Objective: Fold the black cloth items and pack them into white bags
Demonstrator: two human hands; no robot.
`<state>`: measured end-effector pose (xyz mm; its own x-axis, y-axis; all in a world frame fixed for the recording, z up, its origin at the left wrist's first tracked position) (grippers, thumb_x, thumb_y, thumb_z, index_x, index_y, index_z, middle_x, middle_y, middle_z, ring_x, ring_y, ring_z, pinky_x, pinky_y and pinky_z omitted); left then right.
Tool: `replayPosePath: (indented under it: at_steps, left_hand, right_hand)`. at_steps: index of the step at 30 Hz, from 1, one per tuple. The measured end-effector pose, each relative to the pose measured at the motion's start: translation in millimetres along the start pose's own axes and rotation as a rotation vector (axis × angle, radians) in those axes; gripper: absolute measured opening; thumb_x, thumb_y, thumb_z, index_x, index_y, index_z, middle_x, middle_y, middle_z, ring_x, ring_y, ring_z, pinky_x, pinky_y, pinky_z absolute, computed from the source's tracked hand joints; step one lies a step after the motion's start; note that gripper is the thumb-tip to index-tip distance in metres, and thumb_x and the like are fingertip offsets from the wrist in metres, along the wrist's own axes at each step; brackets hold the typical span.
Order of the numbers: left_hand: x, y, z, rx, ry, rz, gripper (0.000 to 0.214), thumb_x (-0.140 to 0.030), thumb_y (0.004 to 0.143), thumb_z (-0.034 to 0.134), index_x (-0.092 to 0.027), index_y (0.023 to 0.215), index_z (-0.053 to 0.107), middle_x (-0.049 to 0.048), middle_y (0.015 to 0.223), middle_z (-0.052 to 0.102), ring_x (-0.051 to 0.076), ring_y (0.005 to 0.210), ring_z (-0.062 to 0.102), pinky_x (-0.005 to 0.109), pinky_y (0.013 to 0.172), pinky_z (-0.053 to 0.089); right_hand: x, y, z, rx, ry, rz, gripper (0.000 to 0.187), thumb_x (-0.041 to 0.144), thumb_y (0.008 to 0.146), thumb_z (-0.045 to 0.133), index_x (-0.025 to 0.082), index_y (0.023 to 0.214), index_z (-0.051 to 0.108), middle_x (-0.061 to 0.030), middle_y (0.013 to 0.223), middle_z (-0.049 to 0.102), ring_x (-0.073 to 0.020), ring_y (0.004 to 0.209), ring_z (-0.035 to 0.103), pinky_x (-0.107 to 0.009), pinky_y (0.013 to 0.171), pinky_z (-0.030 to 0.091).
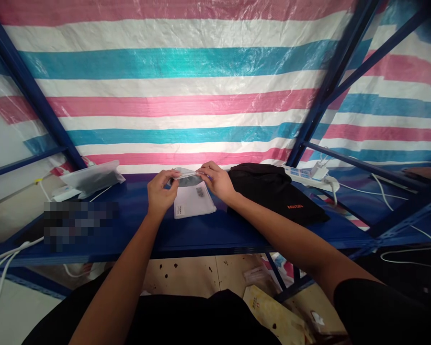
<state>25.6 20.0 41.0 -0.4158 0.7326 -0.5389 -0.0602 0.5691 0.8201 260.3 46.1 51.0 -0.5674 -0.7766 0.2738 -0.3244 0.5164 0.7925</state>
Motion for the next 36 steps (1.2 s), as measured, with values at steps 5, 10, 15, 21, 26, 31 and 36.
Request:
replayPosePath:
  at_steps: [5, 10, 15, 21, 26, 31, 36]
  left_hand:
    - [15.4, 3.4, -8.9, -0.179, -0.167, -0.108, 0.015, -0.033, 0.093, 0.075, -0.022, 0.101, 0.068, 0.0074, 0.109, 0.081, 0.025, 0.113, 0.080, 0.044, 0.106, 0.065]
    - [25.9, 6.4, -10.5, -0.189, -0.235, -0.164, 0.024, -0.037, 0.089, 0.082, -0.021, 0.102, 0.068, 0.0086, 0.106, 0.081, 0.027, 0.113, 0.081, 0.045, 0.103, 0.067]
    - [31.4, 7.5, -11.0, -0.125, -0.259, -0.149, 0.032, -0.043, 0.091, 0.081, -0.021, 0.110, 0.067, 0.0129, 0.117, 0.080, 0.029, 0.122, 0.078, 0.045, 0.105, 0.064]
    - [31.1, -1.5, -3.0, 0.247, 0.047, -0.158, 0.076, -0.054, 0.080, 0.090, -0.026, 0.145, 0.065, 0.0149, 0.159, 0.062, 0.036, 0.149, 0.058, 0.047, 0.119, 0.054]
    - [35.2, -5.8, -2.6, 0.342, 0.171, -0.133, 0.085, -0.048, 0.075, 0.095, -0.028, 0.151, 0.062, 0.0093, 0.136, 0.077, 0.033, 0.122, 0.075, 0.043, 0.109, 0.059]
    - [34.3, -1.0, -11.3, 0.168, 0.205, -0.082, 0.066, -0.050, 0.080, 0.091, -0.027, 0.138, 0.069, 0.0067, 0.124, 0.082, 0.031, 0.109, 0.079, 0.039, 0.100, 0.061]
    - [33.3, 0.0, -12.5, 0.143, 0.295, -0.074, 0.056, -0.048, 0.081, 0.090, -0.026, 0.129, 0.073, 0.0061, 0.114, 0.085, 0.031, 0.101, 0.081, 0.037, 0.091, 0.062]
  right_hand:
    - [-24.7, 1.6, -8.7, -0.036, -0.079, 0.069, 0.027, 0.040, 0.110, 0.064, 0.022, 0.115, 0.083, -0.0112, 0.111, 0.072, -0.0261, 0.105, 0.068, -0.037, 0.093, 0.056]
    - [-31.6, -0.4, -2.9, 0.021, 0.111, 0.159, 0.026, 0.044, 0.103, 0.074, 0.022, 0.115, 0.082, -0.0103, 0.113, 0.074, -0.0240, 0.099, 0.069, -0.038, 0.091, 0.059]
    - [-44.7, -6.0, 8.2, 0.070, 0.222, 0.292, 0.033, 0.039, 0.090, 0.087, 0.021, 0.116, 0.081, -0.0117, 0.125, 0.076, -0.0248, 0.106, 0.073, -0.039, 0.095, 0.062]
    - [-49.7, -13.5, 13.0, 0.093, 0.376, 0.504, 0.026, 0.045, 0.101, 0.072, 0.020, 0.102, 0.079, -0.0059, 0.103, 0.082, -0.0225, 0.099, 0.080, -0.033, 0.091, 0.063]
    - [-31.8, -9.3, 3.5, 0.013, 0.326, 0.285, 0.026, 0.044, 0.102, 0.071, 0.023, 0.116, 0.079, -0.0089, 0.118, 0.080, -0.0253, 0.111, 0.077, -0.040, 0.102, 0.062]
    - [2.9, -6.5, -8.3, 0.003, 0.171, -0.073, 0.050, 0.043, 0.102, 0.074, 0.030, 0.150, 0.065, -0.0145, 0.160, 0.055, -0.0333, 0.153, 0.050, -0.057, 0.127, 0.046]
    - [31.7, -5.3, -14.3, 0.026, 0.078, -0.179, 0.035, 0.038, 0.109, 0.063, 0.035, 0.142, 0.073, -0.0101, 0.169, 0.047, -0.0370, 0.161, 0.039, -0.066, 0.130, 0.037]
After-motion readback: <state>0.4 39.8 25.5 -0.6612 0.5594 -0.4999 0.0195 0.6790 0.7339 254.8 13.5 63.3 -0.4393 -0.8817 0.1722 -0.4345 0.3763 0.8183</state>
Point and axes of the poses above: each hand's wrist, its own y-axis towards the middle knuckle, its own z-axis out of the palm, x = y × z, the point moved 3 cm from there along y, towards the middle knuckle
